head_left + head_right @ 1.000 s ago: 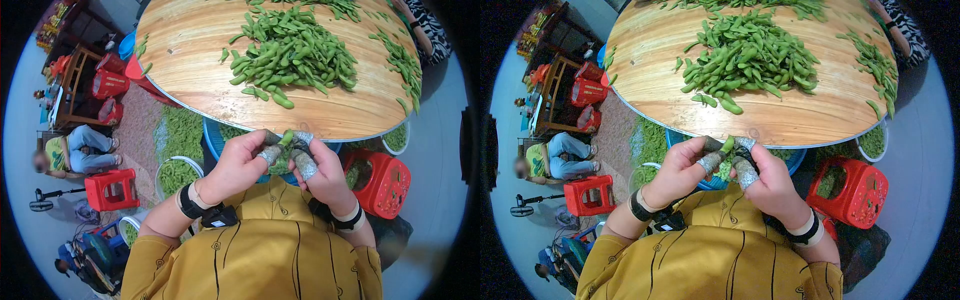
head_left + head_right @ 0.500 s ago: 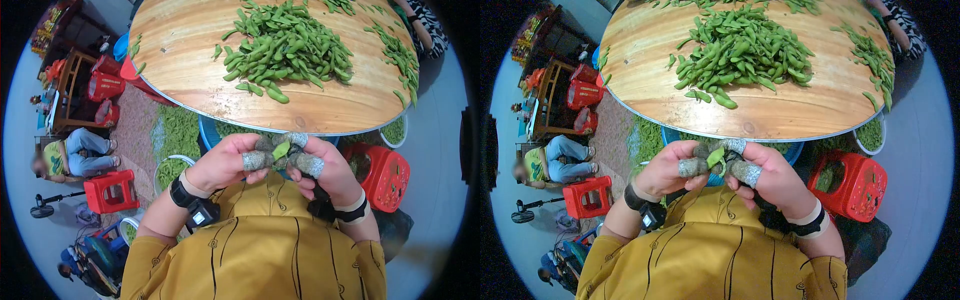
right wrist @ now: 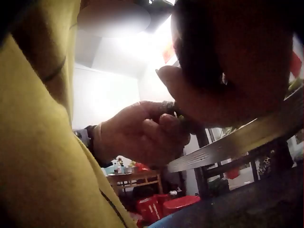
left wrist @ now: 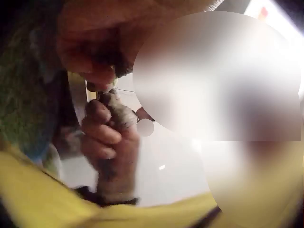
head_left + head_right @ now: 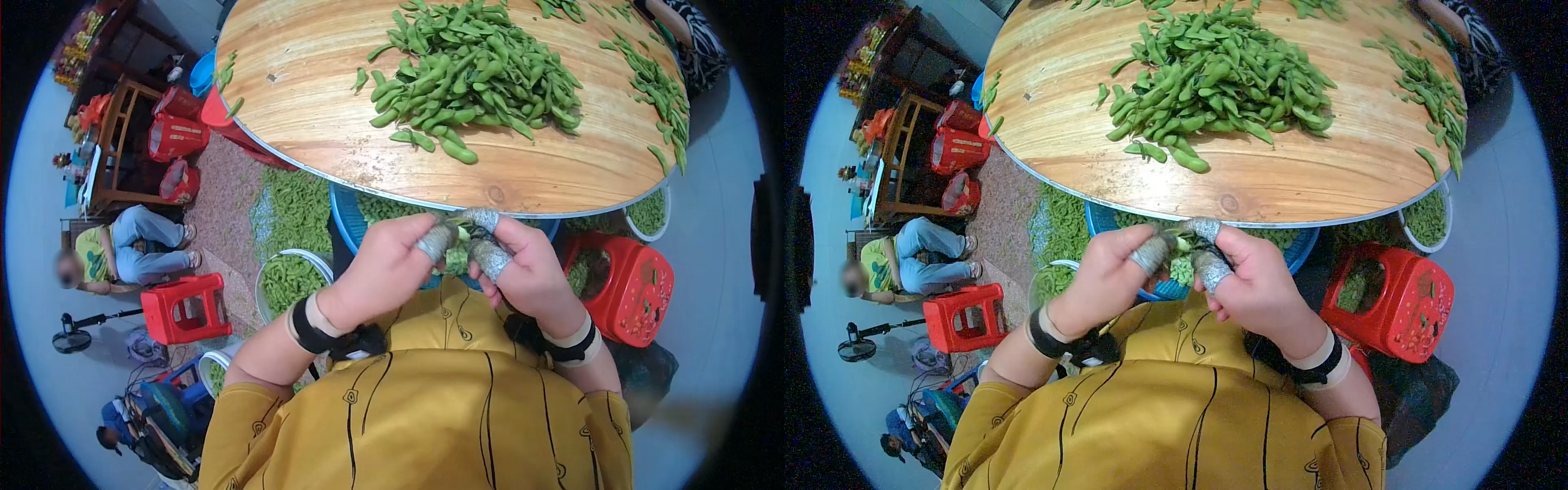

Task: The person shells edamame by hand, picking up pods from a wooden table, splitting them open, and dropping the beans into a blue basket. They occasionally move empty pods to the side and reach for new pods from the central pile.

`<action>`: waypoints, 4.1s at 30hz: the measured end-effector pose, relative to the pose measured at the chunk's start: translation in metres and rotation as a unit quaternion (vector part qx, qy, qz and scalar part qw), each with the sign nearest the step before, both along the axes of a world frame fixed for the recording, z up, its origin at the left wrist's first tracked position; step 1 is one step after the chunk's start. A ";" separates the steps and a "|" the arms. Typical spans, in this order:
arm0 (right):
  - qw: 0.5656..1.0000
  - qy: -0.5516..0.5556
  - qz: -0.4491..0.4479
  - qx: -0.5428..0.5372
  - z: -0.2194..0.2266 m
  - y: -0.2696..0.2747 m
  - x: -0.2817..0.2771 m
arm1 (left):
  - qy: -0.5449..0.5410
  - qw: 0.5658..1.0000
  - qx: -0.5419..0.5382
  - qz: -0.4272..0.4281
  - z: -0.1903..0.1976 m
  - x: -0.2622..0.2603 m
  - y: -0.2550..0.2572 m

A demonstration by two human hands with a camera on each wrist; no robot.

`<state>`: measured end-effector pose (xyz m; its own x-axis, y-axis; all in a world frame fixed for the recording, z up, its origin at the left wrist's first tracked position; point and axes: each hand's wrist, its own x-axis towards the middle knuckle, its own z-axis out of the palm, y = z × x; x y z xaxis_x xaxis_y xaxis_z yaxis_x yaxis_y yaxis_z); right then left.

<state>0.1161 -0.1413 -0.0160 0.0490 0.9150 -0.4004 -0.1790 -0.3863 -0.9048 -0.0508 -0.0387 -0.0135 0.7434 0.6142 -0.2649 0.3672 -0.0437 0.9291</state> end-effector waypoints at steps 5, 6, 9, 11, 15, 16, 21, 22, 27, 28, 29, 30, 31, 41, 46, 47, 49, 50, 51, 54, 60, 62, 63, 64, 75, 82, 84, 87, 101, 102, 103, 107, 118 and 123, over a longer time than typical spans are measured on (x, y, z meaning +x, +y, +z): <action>0.999 -0.041 -0.005 -0.006 0.000 -0.003 0.002 | -0.040 0.957 -0.286 -0.025 -0.010 -0.008 0.009; 0.999 -0.040 -0.005 -0.006 -0.002 -0.003 -0.001 | -0.027 0.977 -0.205 -0.050 -0.011 -0.008 0.007; 0.932 -0.306 -0.051 0.186 -0.014 0.000 -0.009 | -0.019 0.992 -0.080 -0.093 -0.008 -0.007 0.003; 0.876 -0.427 -0.006 0.225 -0.022 0.001 -0.004 | -0.026 0.986 0.052 -0.154 -0.013 -0.010 0.004; 0.883 -0.427 0.009 0.194 -0.017 -0.002 -0.009 | 0.023 0.994 0.003 -0.109 -0.007 -0.015 0.002; 0.877 -0.444 0.018 0.182 -0.021 -0.004 -0.008 | 0.023 0.994 0.002 -0.107 -0.008 -0.017 0.003; 0.873 -0.468 0.014 0.134 -0.018 -0.005 -0.012 | 0.095 0.986 0.096 -0.095 -0.012 -0.022 0.004; 0.874 -0.455 -0.005 0.171 -0.017 -0.002 -0.013 | 0.094 0.986 0.096 -0.096 -0.014 -0.022 0.003; 0.855 -0.473 0.036 0.208 -0.022 0.002 -0.010 | -0.003 0.988 0.140 -0.070 -0.024 -0.020 0.000; 0.846 -0.497 0.039 0.192 -0.020 -0.001 -0.011 | -0.002 0.988 0.140 -0.068 -0.023 -0.022 0.001; 0.835 -0.520 0.042 0.175 -0.018 -0.003 -0.013 | 0.026 0.987 0.148 -0.062 -0.020 -0.025 0.004; 0.836 -0.519 0.044 0.175 -0.015 -0.005 -0.014 | 0.055 0.984 0.156 -0.058 -0.019 -0.026 0.005; 0.823 -0.548 0.033 0.142 -0.012 -0.007 -0.015 | 0.055 0.985 0.155 -0.057 -0.019 -0.026 0.005; 0.965 -0.231 0.053 0.107 -0.011 0.002 -0.009 | -0.045 0.943 0.300 -0.140 -0.005 -0.022 0.005; 0.994 0.038 0.085 -0.053 0.007 0.006 -0.001 | -0.110 0.980 0.049 -0.159 0.004 -0.025 0.006; 0.992 0.080 0.092 -0.044 0.008 0.007 -0.001 | -0.110 0.980 0.049 -0.157 0.004 -0.029 0.009; 0.995 -0.027 0.089 0.043 0.000 0.007 -0.009 | -0.077 0.984 0.041 -0.156 0.008 -0.045 0.019; 0.979 -0.132 0.082 0.130 -0.005 0.008 -0.012 | -0.011 0.979 0.111 -0.170 0.015 -0.053 0.025; 0.979 -0.131 0.084 0.133 -0.011 0.009 -0.011 | 0.062 0.955 0.211 -0.199 0.012 -0.065 0.033; 0.938 -0.267 0.141 0.171 -0.024 0.011 -0.011 | 0.358 0.846 0.329 -0.218 0.016 -0.080 0.038; 0.916 -0.334 0.128 0.180 -0.017 0.012 -0.012 | 0.105 0.853 0.511 -0.011 0.014 -0.013 0.049; 0.915 -0.342 0.123 0.174 -0.015 0.007 -0.011 | 0.058 0.822 0.567 0.016 0.000 0.010 0.062; 0.916 -0.346 0.117 0.166 -0.014 0.004 -0.009 | 0.053 0.820 0.569 0.017 -0.004 0.015 0.068; 0.915 -0.349 0.115 0.167 -0.014 0.002 -0.008 | 0.067 0.820 0.568 0.011 -0.007 0.019 0.073; 0.995 -0.070 -0.055 0.050 -0.005 0.007 -0.005 | -0.087 0.996 0.020 -0.019 0.002 -0.003 0.048; 0.992 -0.016 -0.086 0.091 0.000 0.020 -0.011 | -0.100 0.987 -0.112 -0.059 0.005 -0.003 0.028; 0.991 -0.025 -0.086 0.097 -0.001 0.020 -0.010 | -0.082 0.992 -0.084 -0.053 0.003 -0.001 0.024; 0.990 -0.022 -0.086 0.107 0.000 0.017 -0.009 | -0.050 0.997 0.006 -0.056 -0.004 0.000 0.026; 0.991 0.021 -0.047 0.127 -0.003 0.008 -0.006 | -0.023 0.944 0.320 -0.078 0.003 0.000 0.020; 0.991 0.021 -0.049 0.126 -0.003 0.008 -0.006 | -0.020 0.924 0.373 -0.083 0.003 0.001 0.019; 0.991 0.000 -0.041 0.129 -0.004 0.008 -0.005 | -0.020 0.924 0.373 -0.085 0.003 0.000 0.019; 0.994 0.088 -0.006 0.067 0.011 0.005 0.002 | -0.096 0.982 0.134 -0.089 0.002 -0.004 0.022; 0.972 0.225 -0.049 -0.053 0.015 0.005 0.008 | -0.139 0.982 -0.098 -0.077 -0.014 -0.005 0.024; 0.977 0.201 -0.054 -0.035 0.009 0.008 0.003 | -0.006 0.905 0.416 -0.091 0.006 -0.002 0.012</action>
<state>0.1194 -0.1335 -0.0068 -0.0308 0.8827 -0.4689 -0.5577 -0.4045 -0.7248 -0.0533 -0.0266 -0.0070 0.8521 0.4642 0.2419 0.2736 -0.7889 0.5502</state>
